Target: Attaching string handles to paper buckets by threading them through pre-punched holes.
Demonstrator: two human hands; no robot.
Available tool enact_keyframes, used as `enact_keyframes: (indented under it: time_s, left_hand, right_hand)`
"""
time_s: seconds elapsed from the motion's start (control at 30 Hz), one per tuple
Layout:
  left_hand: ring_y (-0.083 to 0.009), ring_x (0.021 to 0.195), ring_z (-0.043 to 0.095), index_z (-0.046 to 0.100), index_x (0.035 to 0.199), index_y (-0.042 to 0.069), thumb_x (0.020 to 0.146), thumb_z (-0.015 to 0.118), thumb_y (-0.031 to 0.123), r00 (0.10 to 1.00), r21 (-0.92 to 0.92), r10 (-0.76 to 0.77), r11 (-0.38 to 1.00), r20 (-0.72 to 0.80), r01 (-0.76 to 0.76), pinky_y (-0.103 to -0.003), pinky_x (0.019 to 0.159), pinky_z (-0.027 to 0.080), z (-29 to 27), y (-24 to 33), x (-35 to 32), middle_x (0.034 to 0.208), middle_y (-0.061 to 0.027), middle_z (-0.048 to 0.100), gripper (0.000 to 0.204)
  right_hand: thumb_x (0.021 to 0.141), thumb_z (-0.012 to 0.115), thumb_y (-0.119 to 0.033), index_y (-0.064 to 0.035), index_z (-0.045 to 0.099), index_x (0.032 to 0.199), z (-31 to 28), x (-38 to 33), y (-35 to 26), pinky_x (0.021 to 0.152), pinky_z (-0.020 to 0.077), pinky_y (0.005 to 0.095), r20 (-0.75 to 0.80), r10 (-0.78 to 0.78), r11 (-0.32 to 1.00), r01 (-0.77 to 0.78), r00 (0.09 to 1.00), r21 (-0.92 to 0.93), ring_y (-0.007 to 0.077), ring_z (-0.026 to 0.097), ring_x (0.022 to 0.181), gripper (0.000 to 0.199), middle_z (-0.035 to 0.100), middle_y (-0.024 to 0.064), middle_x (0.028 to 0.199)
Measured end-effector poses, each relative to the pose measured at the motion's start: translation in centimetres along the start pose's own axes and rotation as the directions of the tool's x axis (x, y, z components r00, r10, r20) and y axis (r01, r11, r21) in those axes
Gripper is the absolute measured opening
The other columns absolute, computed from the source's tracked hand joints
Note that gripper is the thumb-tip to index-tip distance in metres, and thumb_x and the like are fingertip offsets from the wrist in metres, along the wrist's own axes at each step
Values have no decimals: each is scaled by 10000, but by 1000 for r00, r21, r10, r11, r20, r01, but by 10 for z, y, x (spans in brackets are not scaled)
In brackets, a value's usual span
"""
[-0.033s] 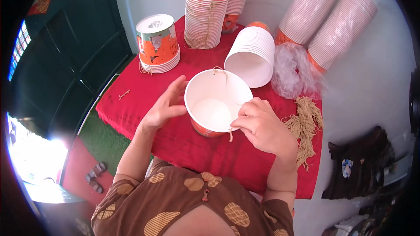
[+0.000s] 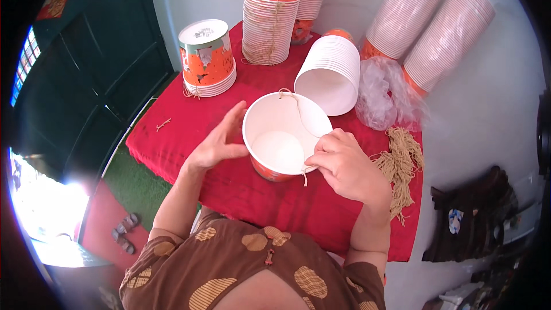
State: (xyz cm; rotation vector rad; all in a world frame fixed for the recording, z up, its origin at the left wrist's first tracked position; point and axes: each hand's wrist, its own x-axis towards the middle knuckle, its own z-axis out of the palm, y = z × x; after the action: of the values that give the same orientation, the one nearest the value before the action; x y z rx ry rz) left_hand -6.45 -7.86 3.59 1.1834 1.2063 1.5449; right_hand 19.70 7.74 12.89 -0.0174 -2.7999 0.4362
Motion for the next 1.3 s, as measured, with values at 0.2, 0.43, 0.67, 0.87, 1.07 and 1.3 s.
enact_keyframes:
  time_s: [0.2, 0.43, 0.67, 0.87, 1.07, 1.3]
  left_hand:
    - [-264, 1500, 148, 36, 1563, 32, 667, 889, 241, 994, 259, -9, 966, 109, -19, -392, 1216, 157, 21, 11, 3, 1597, -176, 201, 1255]
    - [-283, 1427, 343, 30, 1551, 4, 668, 911, 297, 996, 509, 89, 857, 10, -81, -424, 1180, 266, 46, 8, -15, 1517, -199, 351, 1281]
    - [-241, 1100, 622, 410, 1429, -29, 863, 758, 206, 991, 195, -52, 981, 127, 26, -366, 968, 485, 38, 6, -37, 1174, -145, 634, 706]
    - [-259, 1127, 602, 425, 1419, 39, 840, 495, -132, 955, 604, 296, 760, 9, -241, -363, 962, 510, 33, 19, 5, 1330, -185, 482, 607]
    - [-348, 1328, 476, 357, 1477, 69, 832, 429, -170, 891, 657, 361, 606, 276, -449, -430, 1052, 464, 44, 37, 33, 1491, -201, 410, 692]
    - [-352, 1082, 609, 403, 1441, 63, 834, 535, -87, 896, 710, 257, 547, 362, -444, -430, 875, 532, 46, 52, 29, 1197, -177, 607, 639]
  right_hand:
    - [753, 614, 66, 4, 700, 994, -16, -3, 12, 862, 479, 341, -73, -37, 962, 55, 997, 268, 259, 587, 981, 263, 643, 103, 1031]
    - [897, 630, -58, 30, 690, 1009, -19, -2, 15, 713, 490, 280, -90, 456, 683, -283, 885, 673, 133, 609, 799, 154, 679, 90, 971]
    - [935, 619, -118, 42, 698, 958, -1, 9, 38, 587, 418, 228, -167, 552, 710, -355, 817, 608, 47, 532, 668, 179, 634, 4, 740]
    - [930, 595, -114, 28, 700, 944, -10, 10, 35, 610, 422, 227, -109, 536, 585, -275, 837, 763, 56, 537, 664, 178, 604, -3, 719]
    - [921, 549, -78, 80, 663, 980, -19, 0, 29, 613, 454, 276, -135, 369, 396, -25, 919, 918, 139, 557, 645, 204, 589, 46, 756]
    - [946, 592, -171, 75, 629, 1023, -29, -11, 31, 606, 443, 294, -357, 101, 192, 334, 929, 923, 173, 535, 647, 260, 541, 86, 861]
